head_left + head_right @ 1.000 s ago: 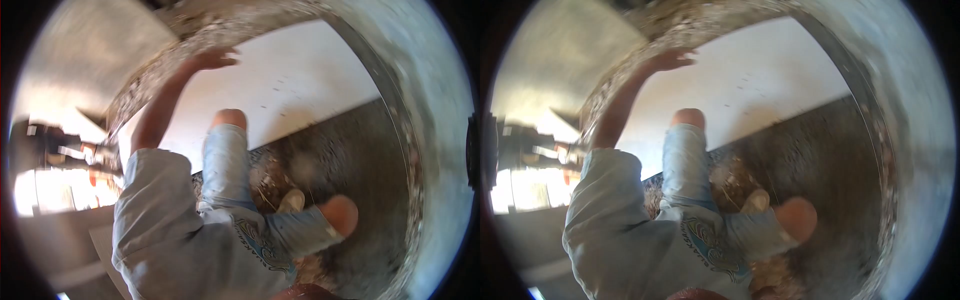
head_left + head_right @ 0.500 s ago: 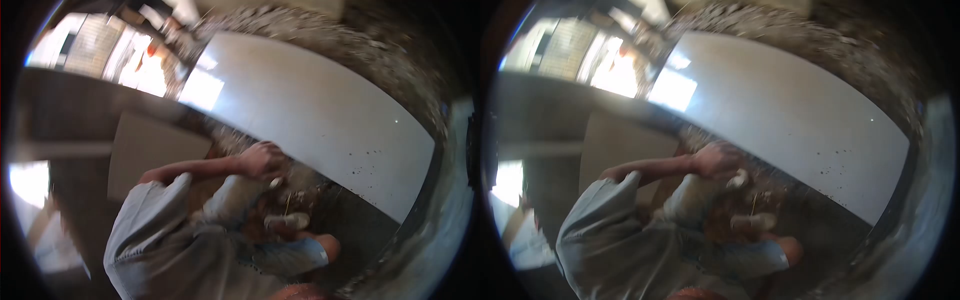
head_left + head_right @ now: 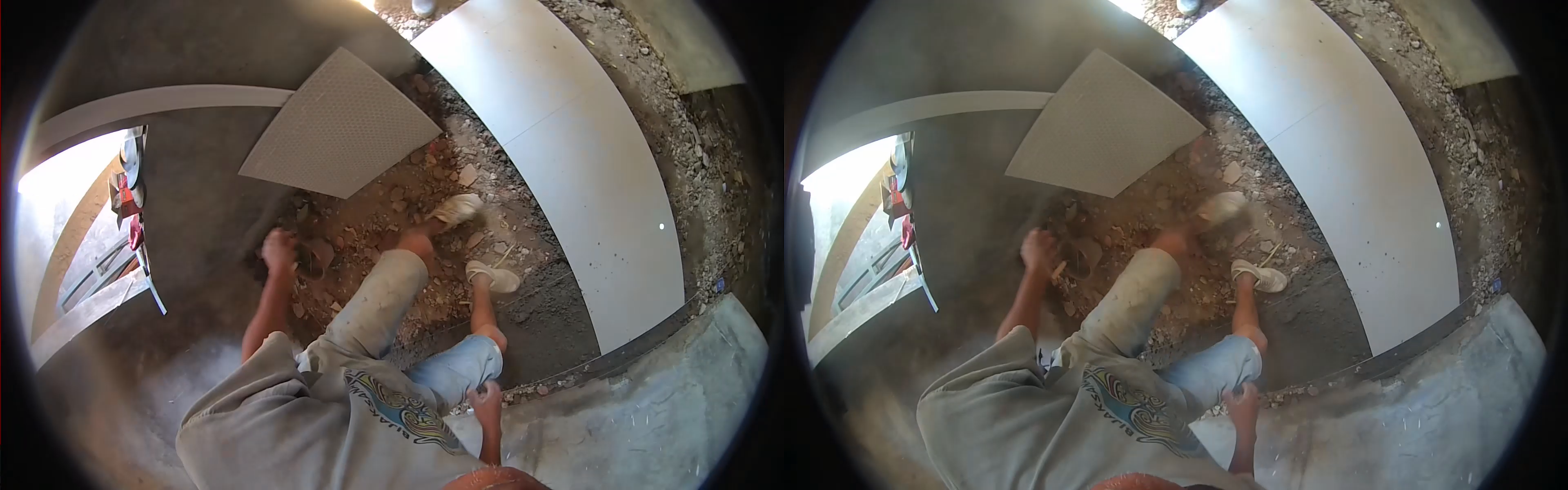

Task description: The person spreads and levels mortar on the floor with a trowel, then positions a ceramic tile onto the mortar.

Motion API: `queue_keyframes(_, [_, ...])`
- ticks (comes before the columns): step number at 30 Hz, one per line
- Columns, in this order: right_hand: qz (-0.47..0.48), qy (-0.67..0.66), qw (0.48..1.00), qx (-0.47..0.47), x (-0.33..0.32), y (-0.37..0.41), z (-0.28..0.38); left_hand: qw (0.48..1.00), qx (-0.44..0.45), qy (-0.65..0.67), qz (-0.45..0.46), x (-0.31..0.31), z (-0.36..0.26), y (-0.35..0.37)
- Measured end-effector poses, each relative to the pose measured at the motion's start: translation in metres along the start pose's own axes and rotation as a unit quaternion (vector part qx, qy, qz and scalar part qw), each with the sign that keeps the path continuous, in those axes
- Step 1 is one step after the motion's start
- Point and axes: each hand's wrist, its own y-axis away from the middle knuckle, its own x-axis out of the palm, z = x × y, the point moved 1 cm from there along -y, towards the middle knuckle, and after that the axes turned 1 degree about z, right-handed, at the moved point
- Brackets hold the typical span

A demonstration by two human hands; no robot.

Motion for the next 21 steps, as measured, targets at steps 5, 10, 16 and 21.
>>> queue_keyframes(5, [-0.159,0.067,0.968,-0.182,-0.008,-0.084,0.165,0.981,-0.038,0.132,-0.137,-0.096,-0.077,-0.077])
queue_keyframes(10, [-0.028,-0.073,0.951,-0.298,-0.009,-0.226,0.43,0.956,-0.081,0.278,-0.052,-0.096,-0.094,-0.227])
queue_keyframes(16, [-0.087,-0.047,0.884,-0.458,0.004,-0.376,0.722,0.935,-0.151,0.304,-0.103,-0.008,-0.103,-0.297])
queue_keyframes(21, [-0.177,0.062,0.89,-0.416,0.076,-0.403,0.765,0.912,-0.171,0.329,-0.174,0.009,-0.111,-0.3])
